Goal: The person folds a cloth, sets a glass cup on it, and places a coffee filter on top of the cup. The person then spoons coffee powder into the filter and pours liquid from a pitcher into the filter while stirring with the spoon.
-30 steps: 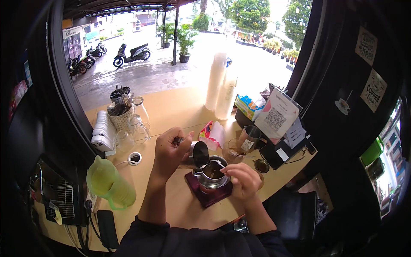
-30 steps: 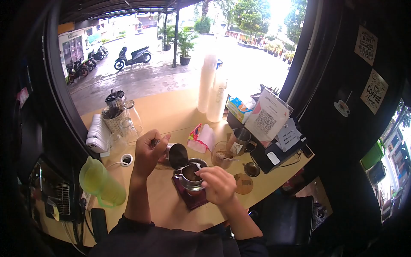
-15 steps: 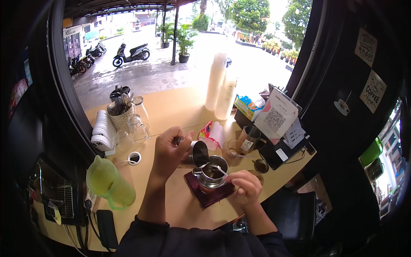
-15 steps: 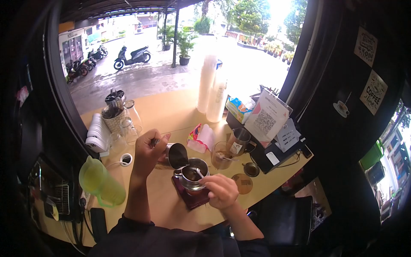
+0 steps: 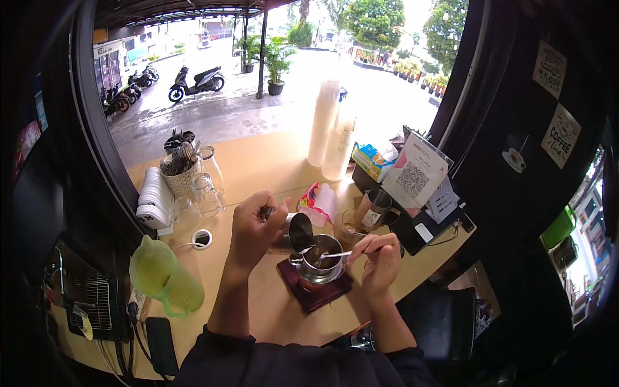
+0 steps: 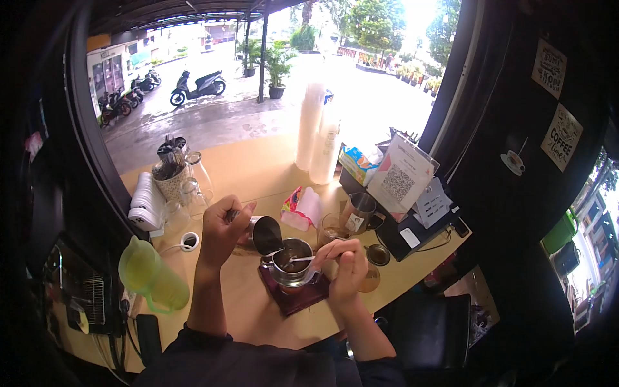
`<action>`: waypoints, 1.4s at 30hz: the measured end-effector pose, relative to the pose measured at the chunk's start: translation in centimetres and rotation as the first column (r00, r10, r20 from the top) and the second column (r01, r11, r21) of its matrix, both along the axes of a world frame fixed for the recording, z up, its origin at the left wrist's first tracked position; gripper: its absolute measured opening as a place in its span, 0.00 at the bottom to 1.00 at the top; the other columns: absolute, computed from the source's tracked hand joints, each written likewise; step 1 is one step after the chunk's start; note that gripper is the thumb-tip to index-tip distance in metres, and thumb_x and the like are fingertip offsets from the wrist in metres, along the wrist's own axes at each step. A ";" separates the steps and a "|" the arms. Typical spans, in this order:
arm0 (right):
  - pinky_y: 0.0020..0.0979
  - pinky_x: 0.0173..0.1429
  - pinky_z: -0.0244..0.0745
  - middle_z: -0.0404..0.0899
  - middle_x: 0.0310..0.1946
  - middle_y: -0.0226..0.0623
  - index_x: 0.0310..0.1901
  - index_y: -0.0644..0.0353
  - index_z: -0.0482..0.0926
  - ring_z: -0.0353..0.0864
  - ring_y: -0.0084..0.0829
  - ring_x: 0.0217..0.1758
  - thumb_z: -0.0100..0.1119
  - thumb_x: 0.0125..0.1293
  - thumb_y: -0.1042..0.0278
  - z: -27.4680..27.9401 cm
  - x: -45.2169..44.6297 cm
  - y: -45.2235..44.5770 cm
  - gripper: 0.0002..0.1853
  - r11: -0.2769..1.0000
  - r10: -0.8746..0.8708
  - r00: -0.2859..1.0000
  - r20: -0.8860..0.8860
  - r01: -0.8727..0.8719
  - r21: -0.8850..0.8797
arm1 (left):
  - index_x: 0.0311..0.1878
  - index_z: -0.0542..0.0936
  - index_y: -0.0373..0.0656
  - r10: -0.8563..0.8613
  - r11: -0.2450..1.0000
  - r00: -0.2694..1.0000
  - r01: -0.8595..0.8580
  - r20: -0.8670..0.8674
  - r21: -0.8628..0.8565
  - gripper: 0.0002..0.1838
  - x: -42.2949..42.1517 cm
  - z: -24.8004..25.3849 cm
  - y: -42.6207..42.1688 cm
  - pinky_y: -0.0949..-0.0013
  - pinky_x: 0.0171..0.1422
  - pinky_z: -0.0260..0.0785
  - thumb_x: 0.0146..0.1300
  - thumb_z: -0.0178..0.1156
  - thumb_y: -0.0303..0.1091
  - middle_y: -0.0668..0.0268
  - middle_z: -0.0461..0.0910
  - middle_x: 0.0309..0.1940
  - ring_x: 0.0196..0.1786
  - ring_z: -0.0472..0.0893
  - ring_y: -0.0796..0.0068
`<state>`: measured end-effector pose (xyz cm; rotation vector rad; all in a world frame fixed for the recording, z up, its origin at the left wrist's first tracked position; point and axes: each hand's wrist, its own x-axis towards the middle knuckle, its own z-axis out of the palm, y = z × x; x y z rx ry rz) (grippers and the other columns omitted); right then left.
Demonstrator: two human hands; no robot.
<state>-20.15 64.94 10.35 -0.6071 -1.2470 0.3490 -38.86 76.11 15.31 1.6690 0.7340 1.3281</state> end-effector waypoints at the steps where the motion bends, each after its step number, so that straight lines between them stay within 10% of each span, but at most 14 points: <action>1: 0.26 0.35 0.75 0.76 0.27 0.46 0.38 0.67 0.66 0.78 0.28 0.29 0.36 0.77 0.55 0.0 0.1 0.1 0.20 1.000 -0.005 0.997 -0.073 0.004 -0.009 | 0.18 0.65 0.40 -0.003 1.000 1.000 0.003 0.004 0.008 0.19 0.0 -0.1 0.0 0.76 0.20 0.51 0.59 0.63 0.32 0.74 0.59 0.15 0.19 0.58 0.88; 42: 0.27 0.30 0.75 0.74 0.26 0.46 0.37 0.64 0.64 0.76 0.29 0.25 0.34 0.76 0.51 1.0 0.1 1.1 0.21 0.992 -0.031 0.995 -0.092 0.020 -0.121 | 0.19 0.66 0.41 0.062 0.975 0.996 -0.046 -0.068 0.217 0.18 0.2 0.0 0.1 0.78 0.21 0.51 0.63 0.60 0.31 0.74 0.61 0.15 0.18 0.60 0.89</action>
